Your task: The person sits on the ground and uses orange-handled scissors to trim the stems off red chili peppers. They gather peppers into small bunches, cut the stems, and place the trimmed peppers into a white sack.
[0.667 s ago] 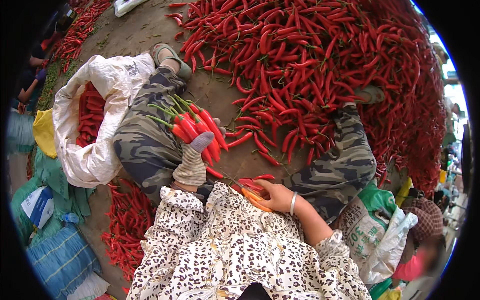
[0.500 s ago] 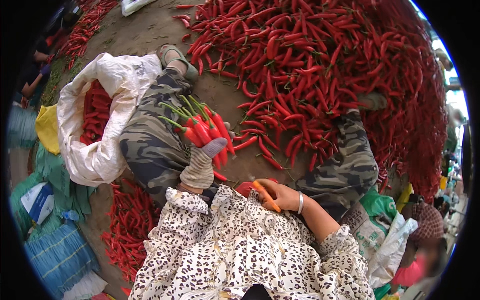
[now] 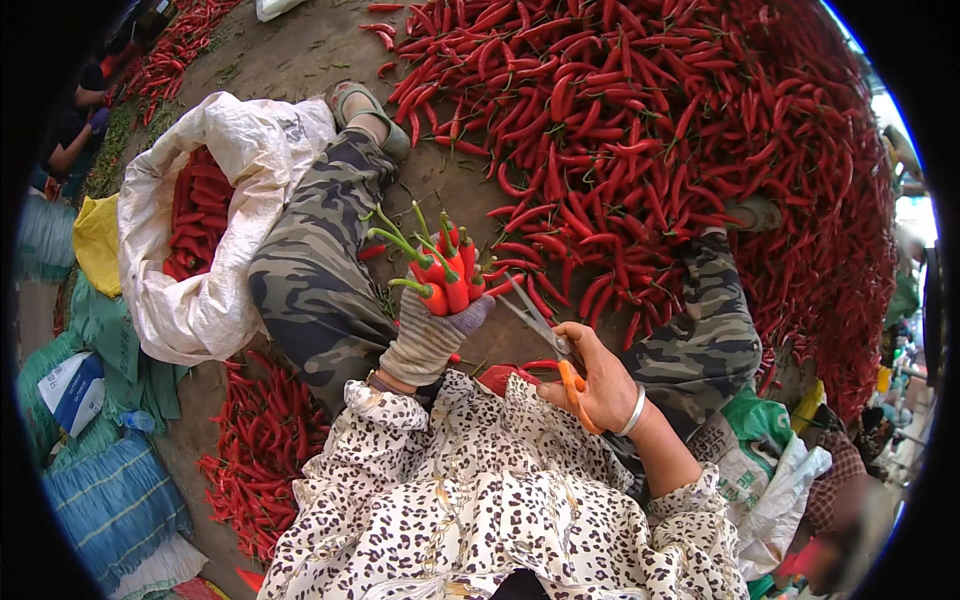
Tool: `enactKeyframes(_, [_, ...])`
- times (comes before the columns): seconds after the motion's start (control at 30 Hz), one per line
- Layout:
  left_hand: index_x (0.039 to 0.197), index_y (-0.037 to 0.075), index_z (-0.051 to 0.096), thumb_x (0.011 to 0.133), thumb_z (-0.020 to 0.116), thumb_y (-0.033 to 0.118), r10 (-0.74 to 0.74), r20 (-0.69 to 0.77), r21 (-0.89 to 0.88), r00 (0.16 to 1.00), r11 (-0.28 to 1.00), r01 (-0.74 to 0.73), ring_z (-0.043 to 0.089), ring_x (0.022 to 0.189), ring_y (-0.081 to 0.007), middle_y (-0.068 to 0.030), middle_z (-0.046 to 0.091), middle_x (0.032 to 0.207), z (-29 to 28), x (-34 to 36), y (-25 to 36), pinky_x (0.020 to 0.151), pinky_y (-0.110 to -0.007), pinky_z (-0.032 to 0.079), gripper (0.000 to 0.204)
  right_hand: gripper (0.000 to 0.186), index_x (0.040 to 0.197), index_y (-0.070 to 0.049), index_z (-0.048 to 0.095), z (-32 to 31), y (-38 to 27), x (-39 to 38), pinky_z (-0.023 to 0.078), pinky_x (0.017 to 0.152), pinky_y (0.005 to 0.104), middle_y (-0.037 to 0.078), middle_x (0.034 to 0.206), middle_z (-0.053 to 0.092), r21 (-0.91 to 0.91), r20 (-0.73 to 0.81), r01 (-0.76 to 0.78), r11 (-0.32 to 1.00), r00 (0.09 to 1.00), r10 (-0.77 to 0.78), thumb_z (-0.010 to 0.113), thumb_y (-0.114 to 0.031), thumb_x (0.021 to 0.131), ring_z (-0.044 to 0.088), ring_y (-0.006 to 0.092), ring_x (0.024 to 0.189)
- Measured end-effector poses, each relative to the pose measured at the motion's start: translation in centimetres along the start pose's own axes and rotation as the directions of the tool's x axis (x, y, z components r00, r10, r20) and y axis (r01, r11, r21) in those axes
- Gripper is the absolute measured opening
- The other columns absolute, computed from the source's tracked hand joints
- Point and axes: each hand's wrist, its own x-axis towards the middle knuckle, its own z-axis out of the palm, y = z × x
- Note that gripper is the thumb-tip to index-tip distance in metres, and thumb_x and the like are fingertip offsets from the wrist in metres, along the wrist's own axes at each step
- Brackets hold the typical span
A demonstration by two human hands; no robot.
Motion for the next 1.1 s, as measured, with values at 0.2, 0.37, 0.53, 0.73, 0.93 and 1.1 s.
enactKeyframes(0.2, [0.13, 0.009, 0.029, 0.068, 0.071, 0.003, 0.078, 0.066, 0.021, 0.995, 0.997, -0.08, 0.047, 0.113, -0.0193, -0.009, 0.043, 0.126, 1.0, -0.1, 1.5, 0.092, -0.032, 0.043, 0.075, 0.052, 0.116, -0.006, 0.044, 0.0, -1.8, 0.2, 0.048, 0.072, 0.0358, 0.014, 0.092, 0.059, -0.125, -0.093, 0.018, 0.992, 0.995, -0.03, 0.069, -0.025, 0.074, 0.06, 0.0285, 0.084])
enactKeyframes(0.37, [0.13, 0.008, 0.03, 0.066, 0.073, 0.006, 0.126, 0.118, 0.114, 0.985, 0.984, -0.14, 0.045, 0.116, -0.0208, -0.0089, 0.044, 0.125, 0.6, 0.0, 0.9, 0.09, -0.031, 0.044, 0.077, 0.045, 0.116, -0.009, 0.046, -0.3, -1.4, 0.1, 0.049, 0.07, 0.0365, 0.015, 0.091, 0.059, -0.167, -0.114, 0.042, 0.985, 0.992, -0.062, 0.065, -0.018, 0.076, 0.06, 0.0311, 0.081])
enactKeyframes(0.53, [0.13, 0.01, 0.029, 0.065, 0.074, 0.004, -0.062, 0.129, -0.003, 0.99, 0.998, 0.063, 0.05, 0.106, -0.0176, -0.0079, 0.045, 0.122, 1.4, -0.5, 2.8, 0.084, -0.029, 0.047, 0.08, 0.049, 0.115, -0.007, 0.048, -0.4, -0.1, -0.2, 0.047, 0.063, 0.0289, 0.013, 0.082, 0.059, -0.244, -0.18, 0.128, 0.961, 0.968, -0.175, 0.07, -0.018, 0.073, 0.059, 0.022, 0.068])
enactKeyframes(0.73, [0.131, 0.009, 0.028, 0.063, 0.075, 0.007, -0.114, 0.201, -0.026, 0.973, 0.992, 0.122, 0.056, 0.095, -0.0186, -0.0077, 0.054, 0.108, 0.9, -0.5, 2.9, 0.083, -0.033, 0.047, 0.083, 0.049, 0.114, -0.008, 0.05, -2.6, -1.7, -0.2, 0.048, 0.059, 0.0302, 0.011, 0.08, 0.06, -0.147, -0.141, 0.068, 0.987, 0.986, -0.089, 0.072, -0.022, 0.072, 0.06, 0.0227, 0.066])
enactKeyframes(0.93, [0.134, 0.01, 0.023, 0.062, 0.068, 0.003, -0.207, 0.299, -0.013, 0.932, 0.975, 0.221, 0.057, 0.091, -0.0193, -0.0083, 0.056, 0.102, 0.8, -0.7, 3.7, 0.08, -0.034, 0.047, 0.085, 0.057, 0.115, -0.007, 0.048, -3.8, -1.8, -0.1, 0.047, 0.067, 0.032, 0.011, 0.085, 0.058, -0.237, -0.104, 0.085, 0.968, 0.988, -0.112, 0.072, -0.033, 0.071, 0.058, 0.0238, 0.075])
enactKeyframes(1.1, [0.135, 0.01, 0.02, 0.062, 0.067, 0.002, -0.231, 0.327, 0.08, 0.916, 0.973, 0.217, 0.058, 0.09, -0.0193, -0.0091, 0.055, 0.103, 0.5, -0.9, 3.0, 0.078, -0.034, 0.049, 0.087, 0.058, 0.115, -0.007, 0.048, -3.9, -1.2, -0.3, 0.047, 0.069, 0.0333, 0.012, 0.087, 0.057, -0.259, -0.094, 0.097, 0.961, 0.988, -0.125, 0.072, -0.035, 0.071, 0.058, 0.0256, 0.077])
